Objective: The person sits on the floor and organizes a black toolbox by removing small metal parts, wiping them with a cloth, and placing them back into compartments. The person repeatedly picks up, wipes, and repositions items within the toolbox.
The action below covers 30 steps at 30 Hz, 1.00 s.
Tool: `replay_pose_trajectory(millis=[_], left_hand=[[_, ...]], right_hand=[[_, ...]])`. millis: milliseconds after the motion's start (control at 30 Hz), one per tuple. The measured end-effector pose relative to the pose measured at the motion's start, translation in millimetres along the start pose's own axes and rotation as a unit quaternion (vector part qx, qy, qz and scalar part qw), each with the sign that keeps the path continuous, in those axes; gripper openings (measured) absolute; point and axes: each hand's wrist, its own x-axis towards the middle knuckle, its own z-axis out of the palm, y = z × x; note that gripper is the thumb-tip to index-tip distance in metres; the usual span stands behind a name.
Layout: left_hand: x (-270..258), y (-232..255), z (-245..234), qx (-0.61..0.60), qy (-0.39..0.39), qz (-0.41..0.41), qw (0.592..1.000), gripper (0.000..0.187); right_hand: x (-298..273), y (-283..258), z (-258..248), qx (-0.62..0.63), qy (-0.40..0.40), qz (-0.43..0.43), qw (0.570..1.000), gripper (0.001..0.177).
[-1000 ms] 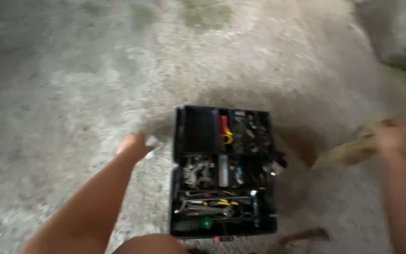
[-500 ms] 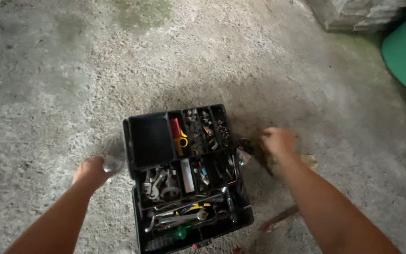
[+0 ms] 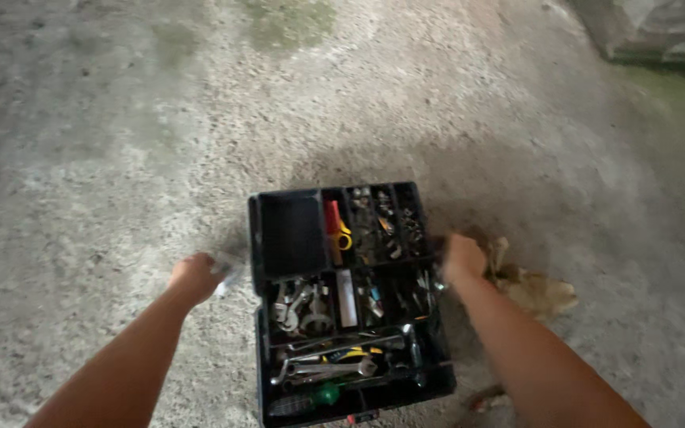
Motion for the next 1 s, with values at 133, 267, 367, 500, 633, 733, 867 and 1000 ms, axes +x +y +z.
replay_pose_trajectory(millis=[133,267,367,500,633,733,867,1000], left_hand=[[-1,0,1,-0.004,0.030,0.020,0.999,0.055],[-7,5,-16,-0.220,0.074,-0.058,0.971,0.054],[-11,7,-26,-0.241,0.099,-0.059,0.964,0.052],[-24,12,-46,-0.296,0.096,-0.071,0.948,0.049],[-44,26,-75,-0.391,0.059,-0.122,0.910,0.050],[-57,35,-98,-0.441,-0.013,-0.151,0.885,0.042],[-66,48,-112,-0.482,0.020,-0.134,0.866,0.038],[-66,50,-115,-0.527,0.007,-0.146,0.837,0.035]], right_hand=[[24,29,-22,0.063,0.120,-0.017,0.991,0.032],[56,30,-66,0.280,0.159,0.053,0.945,0.028],[58,2,-100,0.381,0.227,-0.018,0.896,0.025],[31,-65,-141,0.553,0.068,-0.010,0.831,0.030],[-16,-147,-149,0.618,-0.074,-0.029,0.782,0.036],[-50,-207,-127,0.603,-0.158,-0.087,0.777,0.029],[-76,-256,-103,0.528,-0.152,-0.150,0.822,0.021],[-82,-265,-94,0.410,-0.028,-0.125,0.903,0.024]])
